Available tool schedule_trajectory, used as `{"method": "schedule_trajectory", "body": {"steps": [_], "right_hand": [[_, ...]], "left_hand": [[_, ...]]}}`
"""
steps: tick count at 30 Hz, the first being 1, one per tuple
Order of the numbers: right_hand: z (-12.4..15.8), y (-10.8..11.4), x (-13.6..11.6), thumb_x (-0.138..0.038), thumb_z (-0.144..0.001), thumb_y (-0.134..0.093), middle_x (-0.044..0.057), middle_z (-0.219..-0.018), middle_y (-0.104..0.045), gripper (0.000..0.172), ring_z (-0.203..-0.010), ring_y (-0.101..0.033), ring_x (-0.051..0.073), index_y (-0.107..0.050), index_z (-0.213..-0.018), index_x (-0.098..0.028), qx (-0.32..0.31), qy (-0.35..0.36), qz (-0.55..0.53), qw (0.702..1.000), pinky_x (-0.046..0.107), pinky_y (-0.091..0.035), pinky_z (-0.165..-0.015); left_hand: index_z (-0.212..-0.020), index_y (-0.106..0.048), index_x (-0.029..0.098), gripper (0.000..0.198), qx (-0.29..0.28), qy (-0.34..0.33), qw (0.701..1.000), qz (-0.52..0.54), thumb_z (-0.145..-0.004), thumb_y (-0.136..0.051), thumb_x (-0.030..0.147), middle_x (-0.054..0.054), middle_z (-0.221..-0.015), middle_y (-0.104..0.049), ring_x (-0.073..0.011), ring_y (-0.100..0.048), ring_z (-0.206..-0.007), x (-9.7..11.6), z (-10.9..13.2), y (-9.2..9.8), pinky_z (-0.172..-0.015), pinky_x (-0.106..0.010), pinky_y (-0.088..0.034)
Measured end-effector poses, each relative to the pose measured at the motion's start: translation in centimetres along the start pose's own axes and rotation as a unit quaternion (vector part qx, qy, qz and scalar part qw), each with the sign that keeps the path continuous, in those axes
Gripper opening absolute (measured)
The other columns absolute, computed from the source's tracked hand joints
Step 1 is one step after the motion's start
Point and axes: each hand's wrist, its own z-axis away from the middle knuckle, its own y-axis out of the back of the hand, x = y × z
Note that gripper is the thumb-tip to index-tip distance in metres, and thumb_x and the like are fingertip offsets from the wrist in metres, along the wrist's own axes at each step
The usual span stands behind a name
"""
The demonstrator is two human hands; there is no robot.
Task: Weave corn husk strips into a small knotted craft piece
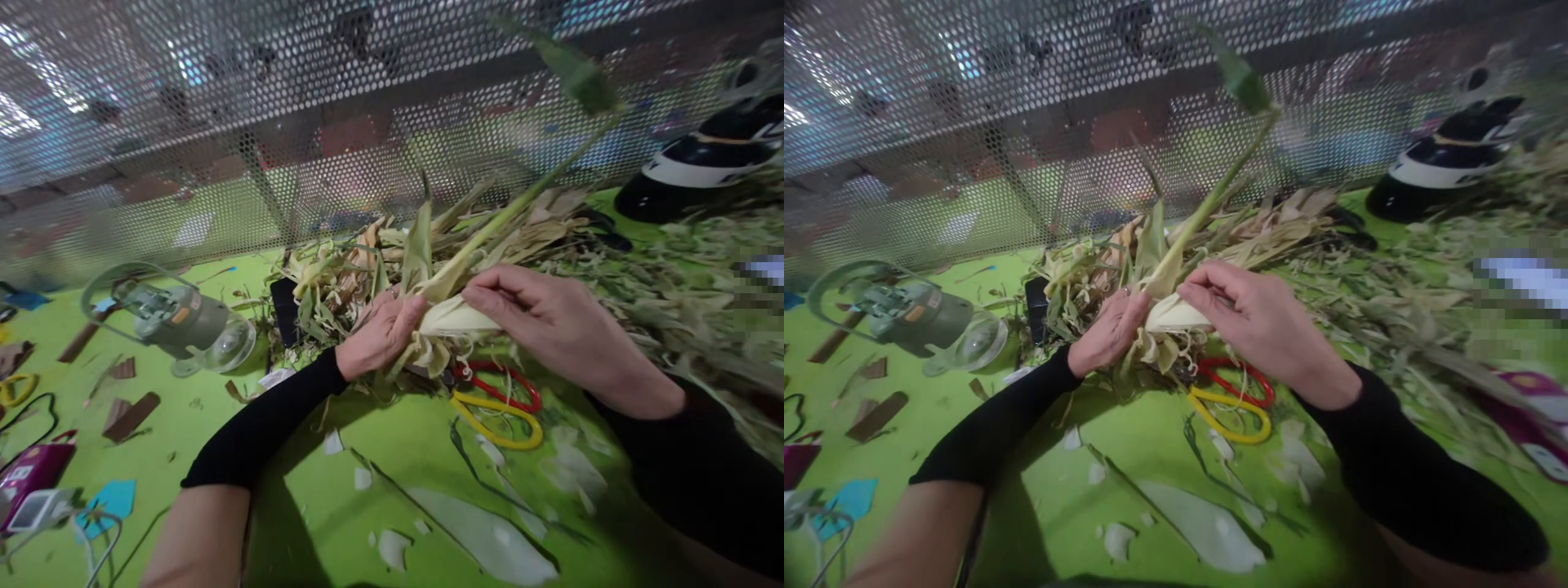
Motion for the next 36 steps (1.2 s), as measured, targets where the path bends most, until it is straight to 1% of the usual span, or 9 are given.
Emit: {"method": "schedule_trajectory", "body": {"steps": [3,6,10,15,19,23,27,33,36], "right_hand": [[-0.1,0.5,-0.3,-0.065,-0.083,-0.066,0.001,-0.068,-0.061,0.045,-0.058,-0.048,0.014,-0.068,-0.083,-0.020,-0.086,-0.102,-0.134,0.982,0.028,-0.031,-0.051],[-0.2,1.0,-0.6,-0.060,-0.079,-0.074,-0.003,-0.065,-0.057,0.042,-0.054,-0.045,0.011,-0.066,-0.093,-0.021,-0.138,-0.140,-0.242,0.950,0.025,-0.028,-0.047],[-0.3,0.5,-0.7,-0.050,-0.084,-0.072,-0.005,-0.064,-0.056,0.035,-0.056,-0.045,0.009,-0.062,-0.101,-0.021,-0.122,-0.123,-0.274,0.946,0.023,-0.031,-0.048],[-0.2,-0.6,-1.0,-0.050,-0.087,-0.070,-0.006,-0.066,-0.055,0.036,-0.054,-0.044,0.008,-0.059,-0.104,-0.020,-0.109,-0.126,-0.285,0.944,0.022,-0.032,-0.047],[0.3,-0.9,-1.6,-0.050,-0.085,-0.075,-0.005,-0.070,-0.057,0.040,-0.057,-0.047,0.007,-0.057,-0.106,-0.020,-0.082,-0.125,-0.314,0.938,0.020,-0.036,-0.046],[0.4,-1.0,-1.9,-0.049,-0.082,-0.078,-0.005,-0.070,-0.061,0.040,-0.052,-0.049,0.006,-0.057,-0.102,-0.021,-0.125,-0.153,-0.370,0.908,0.019,-0.041,-0.046],[0.4,-0.6,-2.1,-0.060,-0.075,-0.079,-0.001,-0.078,-0.070,0.053,-0.052,-0.058,0.012,-0.060,-0.111,-0.026,-0.103,-0.133,-0.458,0.873,0.025,-0.046,-0.043],[0.3,0.4,-2.1,-0.059,-0.097,-0.047,0.002,-0.108,-0.076,0.034,-0.074,-0.069,0.017,-0.066,-0.110,-0.034,0.149,-0.039,-0.387,0.909,0.032,-0.052,-0.057],[0.2,-0.9,-1.3,-0.053,-0.092,-0.060,0.005,-0.096,-0.076,0.028,-0.078,-0.070,0.022,-0.068,-0.098,-0.027,0.073,0.004,-0.192,0.979,0.038,-0.056,-0.067]], "left_hand": [[-0.072,-0.052,0.020,0.062,-0.041,-0.025,0.998,-0.028,-0.104,-0.019,0.061,-0.006,-0.078,-0.060,-0.0224,-0.057,-0.089,0.2,0.1,0.0,-0.094,-0.040,-0.048],[-0.090,-0.061,0.020,0.057,-0.025,-0.015,1.000,0.002,-0.105,-0.020,0.056,-0.009,-0.099,-0.067,-0.0249,-0.061,-0.105,0.1,0.0,-0.1,-0.102,-0.042,-0.047],[-0.141,-0.040,0.018,0.053,0.137,0.007,0.990,0.016,-0.101,-0.042,0.053,-0.017,-0.141,-0.052,-0.0282,-0.051,-0.137,-1.1,-0.3,-0.4,-0.116,-0.045,-0.042],[-0.135,-0.045,0.023,0.044,0.278,-0.170,0.928,-0.180,-0.096,-0.059,0.036,-0.018,-0.162,-0.030,-0.0335,-0.024,-0.156,-1.5,-0.2,-0.6,-0.124,-0.055,-0.028],[-0.128,-0.053,0.020,0.031,0.151,-0.252,0.945,-0.143,-0.097,-0.049,0.022,-0.012,-0.123,-0.063,-0.0205,-0.061,-0.114,0.3,0.5,-0.6,-0.100,-0.037,-0.051],[-0.108,-0.065,0.014,0.037,0.058,-0.187,0.975,-0.108,-0.093,-0.058,0.048,-0.013,-0.106,-0.063,-0.0229,-0.058,-0.096,1.7,0.9,-0.5,-0.088,-0.038,-0.051],[-0.087,-0.071,0.016,0.039,0.000,-0.098,0.995,-0.035,-0.100,-0.046,0.044,-0.008,-0.090,-0.059,-0.0208,-0.053,-0.089,1.8,0.6,0.4,-0.085,-0.036,-0.046],[-0.098,-0.074,0.016,0.034,-0.001,0.091,0.967,0.239,-0.097,-0.054,0.043,-0.006,-0.101,-0.065,-0.0166,-0.058,-0.094,1.4,-0.4,1.3,-0.086,-0.028,-0.043],[-0.093,-0.074,0.015,0.039,0.022,0.119,0.950,0.289,-0.095,-0.057,0.050,-0.004,-0.091,-0.065,-0.0135,-0.054,-0.084,1.0,-0.6,1.0,-0.078,-0.025,-0.042]]}}
